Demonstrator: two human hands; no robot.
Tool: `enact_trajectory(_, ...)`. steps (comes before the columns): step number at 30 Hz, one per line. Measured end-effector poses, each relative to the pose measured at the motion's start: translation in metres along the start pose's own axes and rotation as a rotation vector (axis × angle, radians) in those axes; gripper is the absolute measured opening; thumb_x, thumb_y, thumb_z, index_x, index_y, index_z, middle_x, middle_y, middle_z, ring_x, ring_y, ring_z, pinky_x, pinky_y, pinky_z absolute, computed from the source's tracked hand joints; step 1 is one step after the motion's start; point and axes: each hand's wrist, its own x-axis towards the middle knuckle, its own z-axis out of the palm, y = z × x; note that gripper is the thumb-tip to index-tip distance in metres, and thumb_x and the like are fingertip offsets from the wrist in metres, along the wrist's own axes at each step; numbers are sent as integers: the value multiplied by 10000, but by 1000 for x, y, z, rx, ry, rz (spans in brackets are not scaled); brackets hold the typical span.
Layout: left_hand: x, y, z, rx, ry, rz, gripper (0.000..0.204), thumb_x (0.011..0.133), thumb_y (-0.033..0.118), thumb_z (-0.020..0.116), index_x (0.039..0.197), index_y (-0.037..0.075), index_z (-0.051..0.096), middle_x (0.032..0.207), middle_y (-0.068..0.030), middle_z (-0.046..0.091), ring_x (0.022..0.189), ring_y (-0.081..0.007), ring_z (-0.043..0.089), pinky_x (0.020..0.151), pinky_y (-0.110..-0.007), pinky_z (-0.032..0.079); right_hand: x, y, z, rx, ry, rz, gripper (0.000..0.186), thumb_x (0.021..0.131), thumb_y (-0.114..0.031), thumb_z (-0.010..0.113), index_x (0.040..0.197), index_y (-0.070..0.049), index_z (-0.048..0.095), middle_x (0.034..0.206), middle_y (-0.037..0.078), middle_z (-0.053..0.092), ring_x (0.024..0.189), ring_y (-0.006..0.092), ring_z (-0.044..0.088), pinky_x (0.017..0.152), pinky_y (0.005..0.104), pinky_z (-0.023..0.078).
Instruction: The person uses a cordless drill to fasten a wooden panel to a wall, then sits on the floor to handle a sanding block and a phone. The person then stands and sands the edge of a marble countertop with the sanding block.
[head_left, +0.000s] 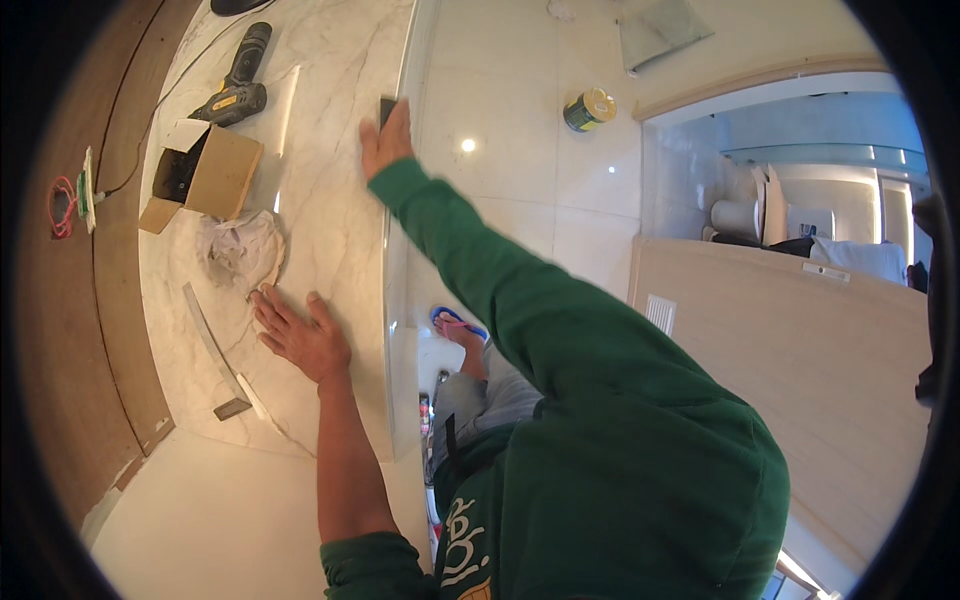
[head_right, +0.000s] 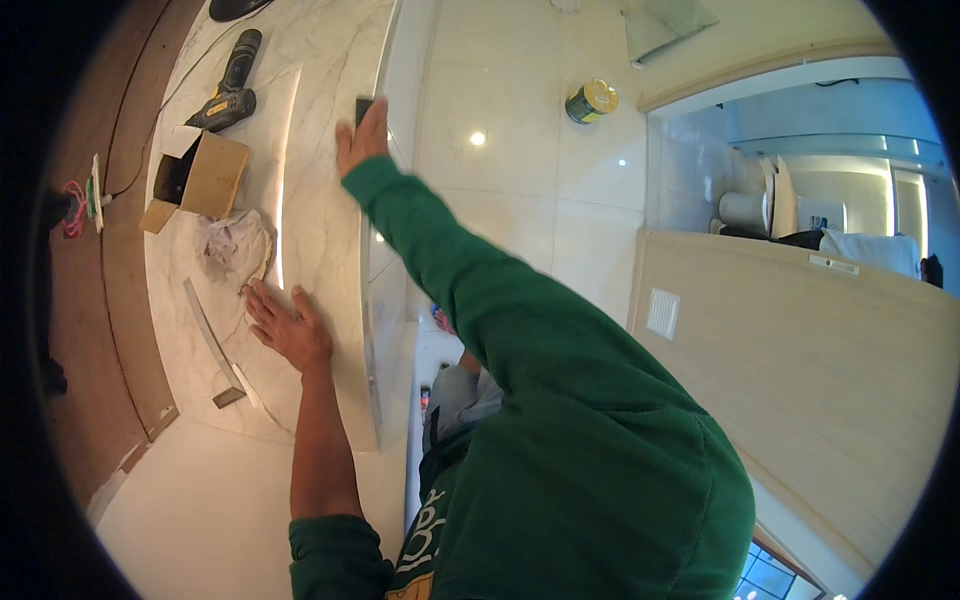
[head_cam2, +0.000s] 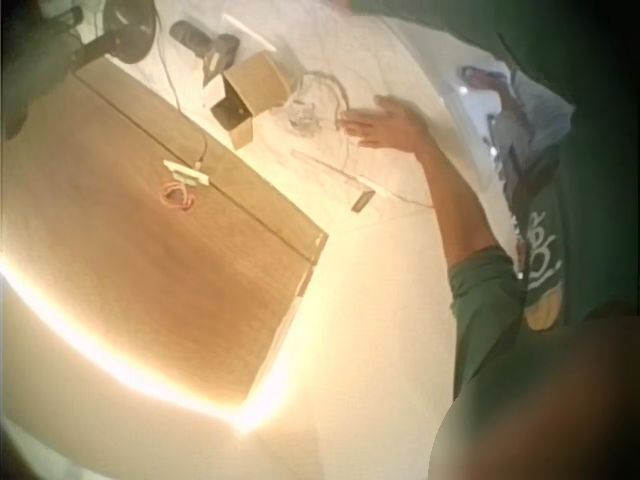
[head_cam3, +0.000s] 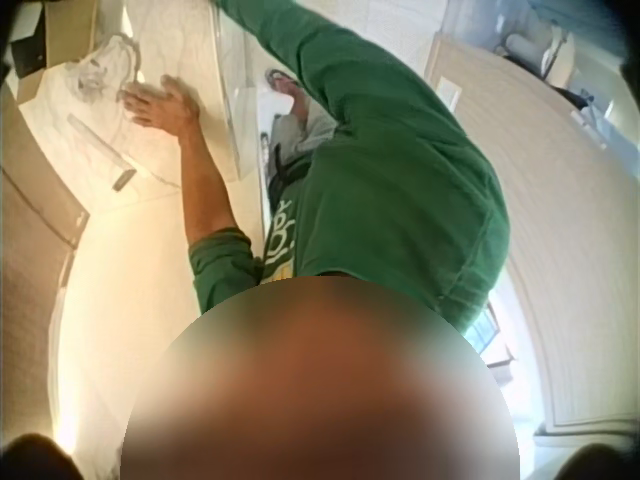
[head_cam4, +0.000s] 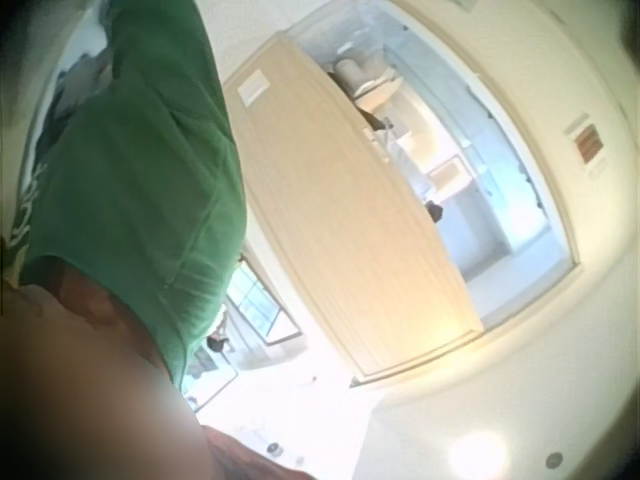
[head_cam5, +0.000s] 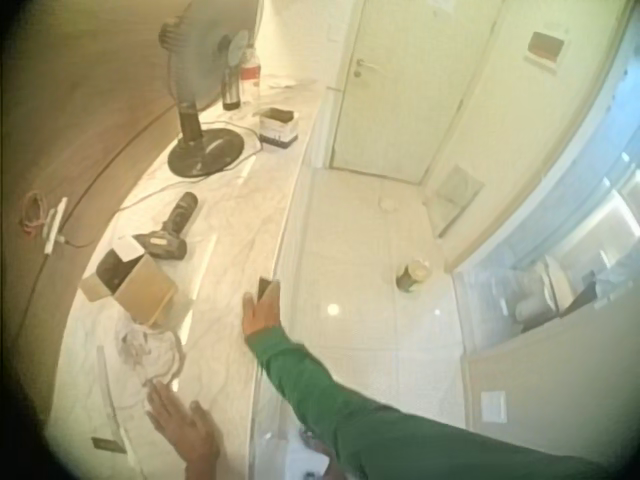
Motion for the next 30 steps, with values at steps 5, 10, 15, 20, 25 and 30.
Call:
enact_trajectory(5, 1, -1, 3, 57, -15, -11, 722, 1039, 469, 451, 1638, 117, 254, 1718, -97, 195, 1581, -310, 171, 1273, -535, 107, -210, -44, -21, -167, -157, -34, 888, 966, -182, 596, 1514, 241, 41, 1574, 492, 70, 1487, 616, 145, 1262, 553, 161)
enact_trajectory(10, 2, 0, 3, 78, -13, -14, 726, 1042, 488, 435, 1638, 115, 254, 1720, -96, 194, 1581, -311, 172, 1274, -531, 111, -295, -84, -44, -169, -376, 168, 916, 976, -208, 577, 1527, 226, -13, 1584, 489, 45, 1501, 612, 119, 1245, 582, 158)
enact_trajectory(15, 2, 0, 2, 50, -8, -3, 721, 1045, 491, 426, 1637, 116, 257, 1720, -103, 191, 1580, -315, 172, 1274, -537, 103, -143, -55, -8, -405, -70, 131, 920, 954, -276, 652, 1551, 183, 122, 1634, 411, 81, 1536, 534, 141, 1232, 569, 226)
enact_trajectory(20, 0, 0, 0, 22, -15, 5, 721, 1046, 491, 423, 1632, 102, 265, 1715, -121, 195, 1579, -324, 172, 1271, -546, 100, 27, -21, 14, -492, 113, 131, 949, 959, -356, 645, 1561, 168, 132, 1644, 386, 115, 1539, 506, 166, 1232, 551, 228)
enact_trajectory(25, -1, 0, 0, 12, -19, -7, 718, 1046, 485, 425, 1628, 94, 271, 1712, -126, 202, 1578, -327, 174, 1268, -550, 102, -49, -29, 3, -469, 65, 28, 917, 979, -364, 596, 1551, 180, 129, 1629, 412, 109, 1519, 535, 189, 1226, 565, 230)
enact_trajectory(30, 2, -1, 2, 38, -3, 4, 720, 1041, 483, 438, 1630, 102, 274, 1712, -119, 208, 1578, -322, 179, 1267, -550, 107, -240, -80, -32, -432, -221, 117, 927, 972, -316, 594, 1546, 202, 81, 1605, 451, 95, 1492, 578, 201, 1227, 573, 215)
